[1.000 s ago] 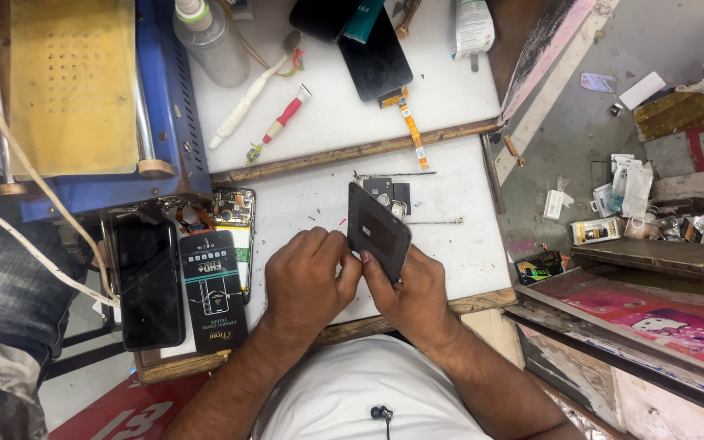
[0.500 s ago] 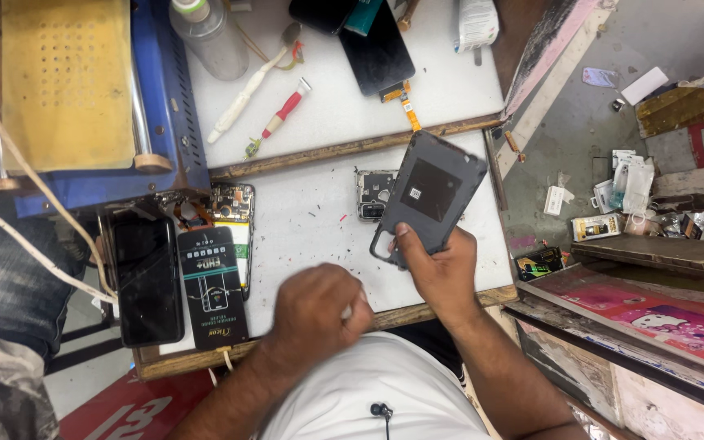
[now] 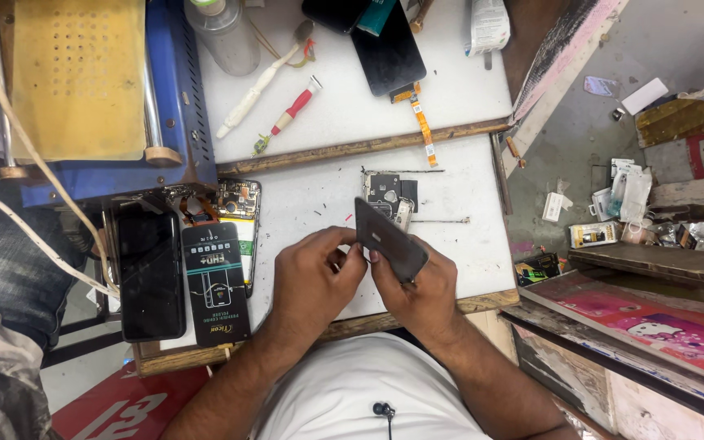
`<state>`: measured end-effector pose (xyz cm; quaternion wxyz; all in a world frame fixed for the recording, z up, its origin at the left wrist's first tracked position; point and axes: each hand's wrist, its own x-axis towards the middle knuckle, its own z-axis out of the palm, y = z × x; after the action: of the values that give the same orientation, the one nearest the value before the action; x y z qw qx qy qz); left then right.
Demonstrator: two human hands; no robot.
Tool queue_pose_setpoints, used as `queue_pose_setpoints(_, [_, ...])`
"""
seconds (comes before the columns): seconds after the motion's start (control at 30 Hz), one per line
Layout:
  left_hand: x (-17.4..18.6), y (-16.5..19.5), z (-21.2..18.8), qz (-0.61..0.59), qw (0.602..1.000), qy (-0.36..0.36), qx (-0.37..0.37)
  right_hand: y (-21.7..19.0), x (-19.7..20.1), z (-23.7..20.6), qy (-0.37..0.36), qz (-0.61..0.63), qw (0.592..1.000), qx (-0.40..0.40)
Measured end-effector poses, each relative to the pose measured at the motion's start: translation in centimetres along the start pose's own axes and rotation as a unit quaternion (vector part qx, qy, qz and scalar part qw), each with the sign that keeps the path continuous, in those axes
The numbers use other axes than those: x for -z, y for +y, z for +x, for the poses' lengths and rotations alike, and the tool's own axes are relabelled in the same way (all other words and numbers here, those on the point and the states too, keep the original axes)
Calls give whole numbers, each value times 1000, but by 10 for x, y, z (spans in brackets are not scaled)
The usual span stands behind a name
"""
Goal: The person holds a disassembled smartphone back cover and repeatedly picks up small screws from the workbench to place them into the cover. The person handles the cover and screws by hand without using any visible tools.
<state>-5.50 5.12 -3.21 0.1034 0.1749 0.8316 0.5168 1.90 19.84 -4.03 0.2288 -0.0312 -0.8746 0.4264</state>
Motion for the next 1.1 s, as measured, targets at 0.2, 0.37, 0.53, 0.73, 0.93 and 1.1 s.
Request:
queue_pose_setpoints(0.2, [-11,-20,6,-174,971,-64,150,-3,-6,-5,2,4,1000,-29])
queue_pose_setpoints(0.37, [-15,-35,6,-289,936,-95,177,6,-13,-13,14,15,998,-68])
queue_pose_setpoints(0.53, [-11,-43,8,-392,882,-147,215,16,-15,-14,20,19,998,-57])
queue_pose_setpoints(0.73, [-18,-48,8,-399,887,-122,198,12,-16,-12,20,15,998,-58])
queue_pose_setpoints(0.93, [-21,-49,5,-413,882,-100,202,9,-16,-13,26,18,996,-85])
queue_pose_setpoints(1.1, [-19,-50,2,-397,892,-109,188,13,-15,-10,27,4,998,-59])
